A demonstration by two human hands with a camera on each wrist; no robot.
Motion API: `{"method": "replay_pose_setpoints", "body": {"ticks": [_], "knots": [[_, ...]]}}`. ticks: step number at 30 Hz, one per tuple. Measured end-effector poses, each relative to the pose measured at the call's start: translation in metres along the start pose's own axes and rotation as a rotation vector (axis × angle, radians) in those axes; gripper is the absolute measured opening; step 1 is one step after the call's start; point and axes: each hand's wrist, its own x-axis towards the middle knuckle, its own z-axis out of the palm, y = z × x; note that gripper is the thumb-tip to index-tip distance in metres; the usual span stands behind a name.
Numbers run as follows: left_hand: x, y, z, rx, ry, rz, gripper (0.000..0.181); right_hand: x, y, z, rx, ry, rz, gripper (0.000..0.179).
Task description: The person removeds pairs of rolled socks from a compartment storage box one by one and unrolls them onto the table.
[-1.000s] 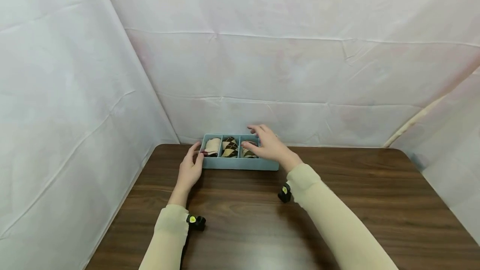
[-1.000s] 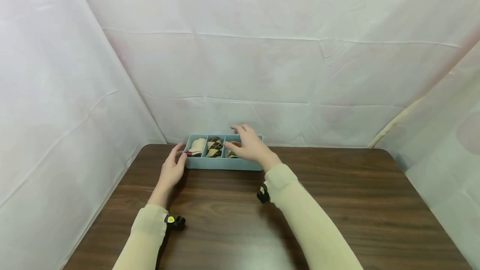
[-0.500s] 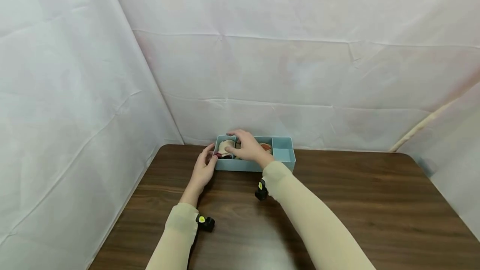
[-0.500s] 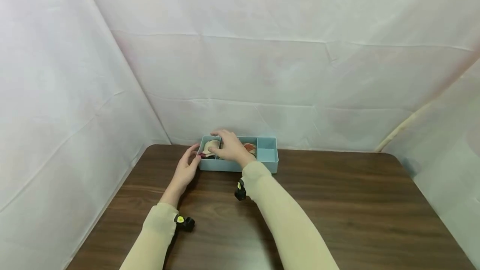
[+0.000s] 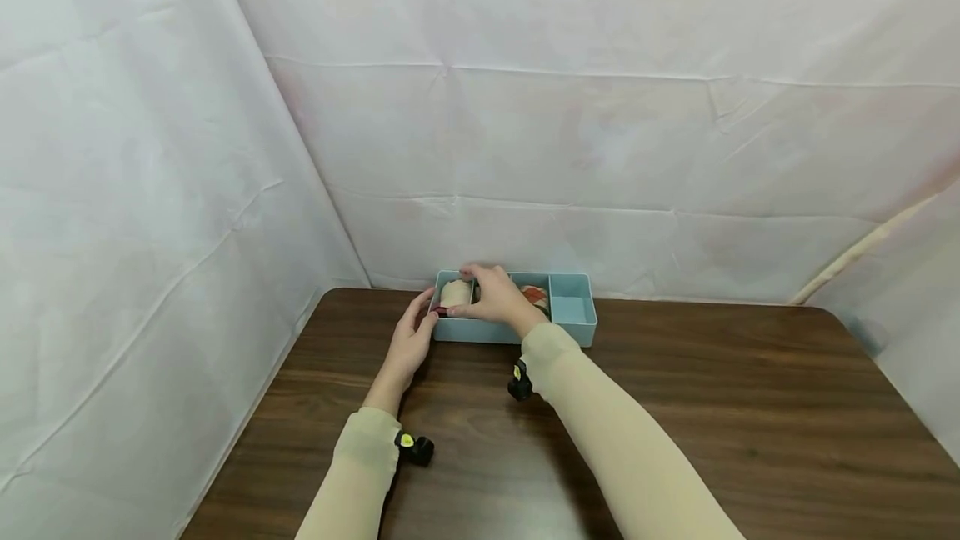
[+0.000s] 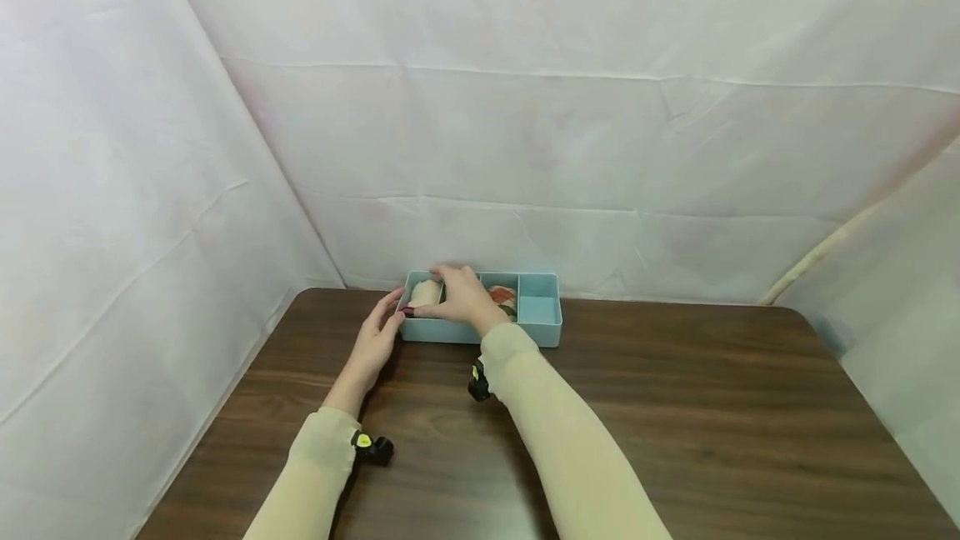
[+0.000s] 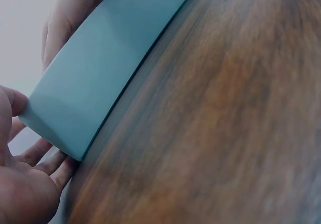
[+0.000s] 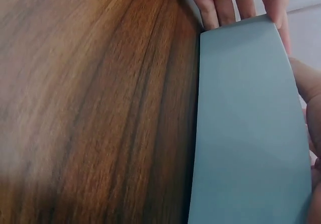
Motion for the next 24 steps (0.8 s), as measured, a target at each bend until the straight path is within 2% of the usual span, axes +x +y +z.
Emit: {"method": "replay_pose_setpoints", "body": {"ticks": [3,11,17,24], "knots": [[-0.002,0.000,0.001,0.007,-0.004,-0.004,0.051,-0.001,-0.001,0.002,-0.001,-0.004,0.003,0.091],[-0.004,0.002,0.001,0.026,-0.006,-0.009,0.052,0.001,-0.004,0.004,-0.033,-0.011,0.000,0.089],[-0.003,0.001,-0.001,0.007,-0.007,0.007,0.051,0.004,-0.007,0.001,-0.038,-0.068,0.015,0.086],[-0.002,0.000,0.000,0.059,-0.007,0.007,0.051,0.008,-0.013,-0.007,-0.018,-0.140,0.051,0.084]]}}
